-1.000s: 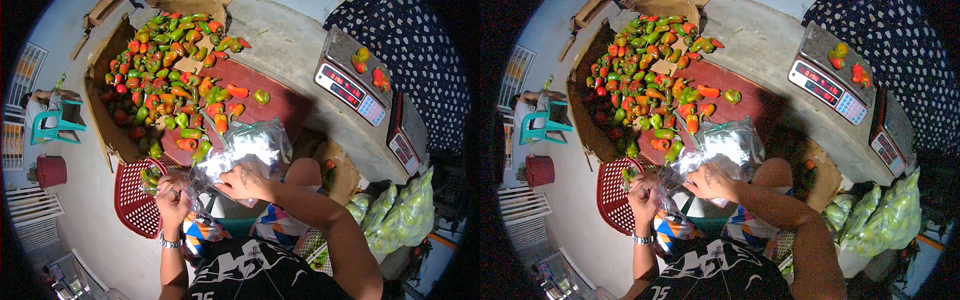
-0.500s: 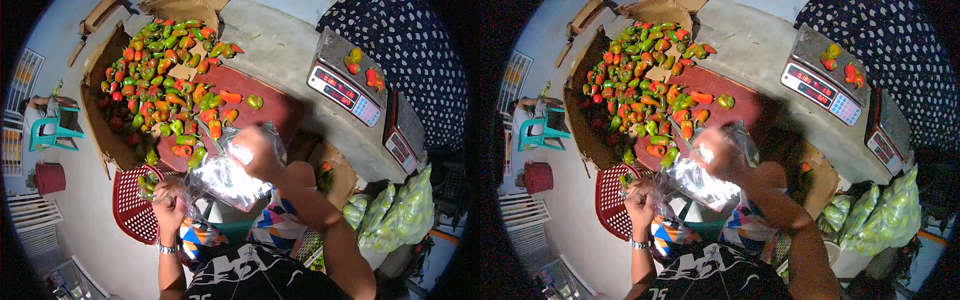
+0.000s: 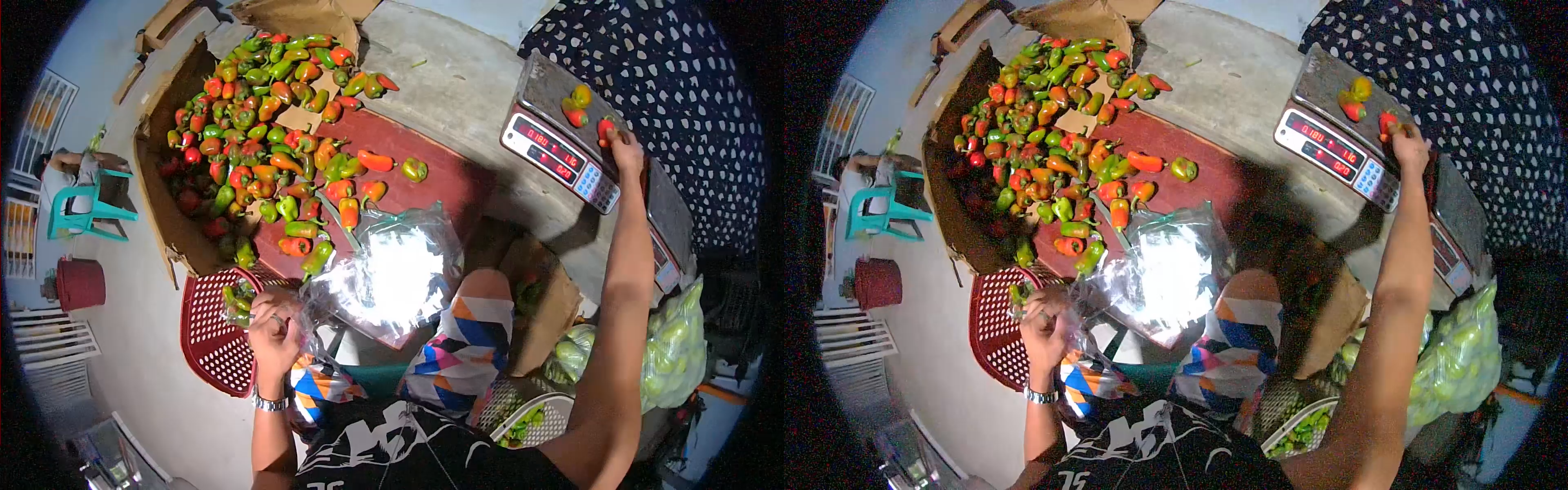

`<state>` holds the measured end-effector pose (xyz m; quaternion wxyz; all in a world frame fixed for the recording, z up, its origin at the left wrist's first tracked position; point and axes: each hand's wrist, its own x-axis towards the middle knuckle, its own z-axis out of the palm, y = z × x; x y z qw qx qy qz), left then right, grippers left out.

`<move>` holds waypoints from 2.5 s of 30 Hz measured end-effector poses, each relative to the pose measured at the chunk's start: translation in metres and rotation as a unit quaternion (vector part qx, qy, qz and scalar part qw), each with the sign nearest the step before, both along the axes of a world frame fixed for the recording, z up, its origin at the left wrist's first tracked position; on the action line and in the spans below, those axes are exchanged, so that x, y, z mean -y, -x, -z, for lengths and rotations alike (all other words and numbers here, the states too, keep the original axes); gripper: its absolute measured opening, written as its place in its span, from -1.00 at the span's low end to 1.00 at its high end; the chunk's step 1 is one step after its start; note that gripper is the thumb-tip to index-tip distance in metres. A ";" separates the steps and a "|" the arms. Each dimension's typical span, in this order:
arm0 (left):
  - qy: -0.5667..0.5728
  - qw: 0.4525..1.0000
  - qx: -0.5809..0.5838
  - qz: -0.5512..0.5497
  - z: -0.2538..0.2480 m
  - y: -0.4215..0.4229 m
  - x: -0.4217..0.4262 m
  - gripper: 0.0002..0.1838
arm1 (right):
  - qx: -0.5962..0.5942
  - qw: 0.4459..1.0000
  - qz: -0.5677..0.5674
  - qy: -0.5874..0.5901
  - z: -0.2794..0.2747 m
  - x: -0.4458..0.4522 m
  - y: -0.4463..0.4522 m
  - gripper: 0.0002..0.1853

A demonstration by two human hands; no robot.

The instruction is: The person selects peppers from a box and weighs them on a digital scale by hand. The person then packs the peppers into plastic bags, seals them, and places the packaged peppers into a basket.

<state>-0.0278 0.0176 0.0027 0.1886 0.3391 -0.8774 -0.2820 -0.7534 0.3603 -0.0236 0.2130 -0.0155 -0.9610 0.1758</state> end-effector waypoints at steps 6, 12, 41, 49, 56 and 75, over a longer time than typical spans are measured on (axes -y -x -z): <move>0.009 1.000 0.010 0.008 -0.002 0.003 -0.001 -0.81 | 0.232 0.957 -0.144 0.101 -0.001 0.015 0.019 -0.36; 0.014 1.000 0.010 0.009 -0.006 0.002 0.001 -0.80 | 0.125 0.984 -0.113 0.060 -0.019 0.053 -0.035 -0.41; 0.002 0.999 -0.048 -0.008 0.004 -0.013 0.005 -0.77 | 0.152 0.755 -0.637 0.039 0.056 0.259 -0.382 -0.52; 0.000 0.999 -0.034 -0.010 -0.001 -0.012 0.004 -0.79 | 0.017 0.828 -0.557 -0.065 0.069 0.332 -0.336 -0.60; -0.017 0.999 -0.034 -0.027 0.001 -0.012 0.003 -0.85 | 0.420 0.625 -0.561 0.343 0.067 0.339 -0.278 -0.60; -0.026 0.999 -0.028 -0.001 -0.005 -0.004 0.000 -0.85 | 0.291 0.547 -0.193 0.761 0.023 -0.024 -0.159 -0.70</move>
